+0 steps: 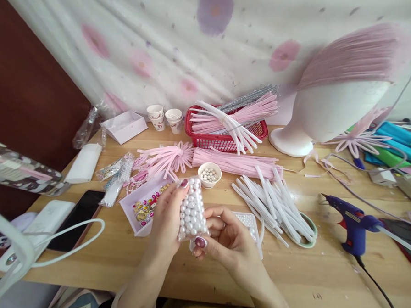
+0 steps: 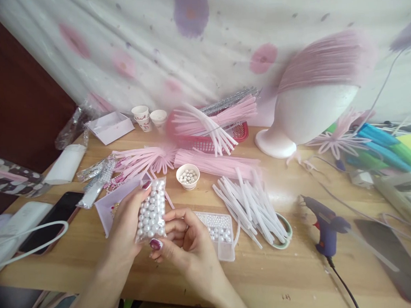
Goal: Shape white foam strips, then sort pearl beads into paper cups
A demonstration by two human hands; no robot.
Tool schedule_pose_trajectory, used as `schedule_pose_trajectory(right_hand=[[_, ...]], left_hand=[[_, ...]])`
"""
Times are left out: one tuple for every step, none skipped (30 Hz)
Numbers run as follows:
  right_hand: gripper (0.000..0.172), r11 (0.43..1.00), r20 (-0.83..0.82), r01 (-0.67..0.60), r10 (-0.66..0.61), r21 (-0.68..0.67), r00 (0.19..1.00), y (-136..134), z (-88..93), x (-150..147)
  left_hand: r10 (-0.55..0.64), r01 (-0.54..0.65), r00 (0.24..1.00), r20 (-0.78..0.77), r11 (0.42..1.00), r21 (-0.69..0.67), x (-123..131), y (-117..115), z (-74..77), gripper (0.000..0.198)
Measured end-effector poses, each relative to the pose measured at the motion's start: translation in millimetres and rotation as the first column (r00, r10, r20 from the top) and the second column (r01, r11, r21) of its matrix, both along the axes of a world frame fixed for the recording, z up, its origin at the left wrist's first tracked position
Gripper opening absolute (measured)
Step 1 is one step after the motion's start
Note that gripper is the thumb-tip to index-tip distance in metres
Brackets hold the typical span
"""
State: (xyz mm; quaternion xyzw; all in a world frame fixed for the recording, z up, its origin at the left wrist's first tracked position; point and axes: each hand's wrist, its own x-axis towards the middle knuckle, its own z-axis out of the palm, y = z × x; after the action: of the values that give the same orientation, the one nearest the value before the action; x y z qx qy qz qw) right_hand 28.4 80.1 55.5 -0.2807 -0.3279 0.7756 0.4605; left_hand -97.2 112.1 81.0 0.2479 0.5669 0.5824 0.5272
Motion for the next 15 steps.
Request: schedule_pose_trajectory(right_hand=[[0.029, 1.0, 0.011, -0.003, 0.003, 0.009, 1.0, -0.1, 0.2, -0.6], [0.028, 1.0, 0.024, -0.006, 0.006, 0.018, 1.0, -0.1, 0.4, -0.9], [0.027, 1.0, 0.038, -0.007, 0.006, 0.027, 0.999, -0.1, 0.5, -1.0], [0.027, 0.999, 0.053, -0.006, 0.004, 0.034, 0.999, 0.0, 0.5, -0.8], [0.027, 0.999, 0.068, -0.006, 0.003, 0.039, 0.998, 0.1, 0.4, -0.5], [0.027, 0.999, 0.085, -0.008, 0.005, 0.041, 0.996, 0.1, -0.1, 0.0], [0.027, 0.999, 0.101, -0.015, 0.01, 0.048, 0.995, 0.3, -0.9, 0.6], [0.027, 0.998, 0.126, -0.027, 0.02, 0.058, 0.992, 0.7, -2.1, 1.0], [0.025, 0.996, 0.169, -0.042, 0.029, 0.077, 0.985, 1.3, -3.8, 1.2], [0.023, 0.992, 0.239, -0.057, 0.03, 0.108, 0.971, 2.4, -6.1, 0.9], [0.02, 0.985, 0.338, -0.083, 0.027, 0.151, 0.941, 3.9, -8.7, -0.1], [0.018, 0.971, 0.459, -0.125, 0.017, 0.205, 0.888, 6.0, -11.6, -2.1], [0.021, 0.947, 0.59, -0.185, -0.007, 0.263, 0.807, 8.5, -14.7, -5.1], [0.03, 0.913, 0.715, -0.26, -0.049, 0.315, 0.697, 11.6, -17.7, -9.0], [0.04, 0.871, 0.814, -0.345, -0.101, 0.351, 0.572, 15.0, -20.5, -13.8]], left_hand=[[0.011, -0.01, 1.0, 0.026, 1.0, -0.019, -0.2, 0.9, -1.5, 0.032], [0.02, -0.018, 0.999, 0.046, 0.999, -0.036, -0.1, 1.1, -2.9, 0.033], [0.028, -0.025, 0.998, 0.06, 0.998, -0.05, 0.4, 1.0, -4.0, 0.034], [0.036, -0.031, 0.997, 0.07, 0.998, -0.062, 1.0, 0.9, -5.0, 0.034], [0.044, -0.039, 0.996, 0.077, 0.997, -0.07, 1.5, 1.0, -5.8, 0.035], [0.053, -0.046, 0.995, 0.085, 0.996, -0.076, 1.4, 1.4, -6.6, 0.035], [0.057, -0.05, 0.994, 0.095, 0.995, -0.081, 0.5, 2.2, -7.4, 0.035], [0.068, -0.06, 0.992, 0.103, 0.995, -0.079, -1.7, 3.4, -8.1, 0.034], [0.087, -0.08, 0.99, 0.112, 0.994, -0.073, -5.2, 4.7, -8.9, 0.033], [0.12, -0.113, 0.986, 0.118, 0.992, -0.064, -10.2, 6.1, -9.7, 0.031], [0.165, -0.159, 0.979, 0.122, 0.986, -0.053, -16.3, 7.4, -10.6, 0.03], [0.224, -0.22, 0.967, 0.125, 0.974, -0.046, -23.2, 8.5, -11.8, 0.029], [0.287, -0.284, 0.949, 0.129, 0.958, -0.044, -30.5, 9.3, -13.4, 0.029], [0.339, -0.336, 0.932, 0.131, 0.941, -0.046, -37.5, 9.7, -15.7, 0.028], [0.376, -0.372, 0.918, 0.129, 0.927, -0.051, -43.9, 9.8, -18.6, 0.027]])
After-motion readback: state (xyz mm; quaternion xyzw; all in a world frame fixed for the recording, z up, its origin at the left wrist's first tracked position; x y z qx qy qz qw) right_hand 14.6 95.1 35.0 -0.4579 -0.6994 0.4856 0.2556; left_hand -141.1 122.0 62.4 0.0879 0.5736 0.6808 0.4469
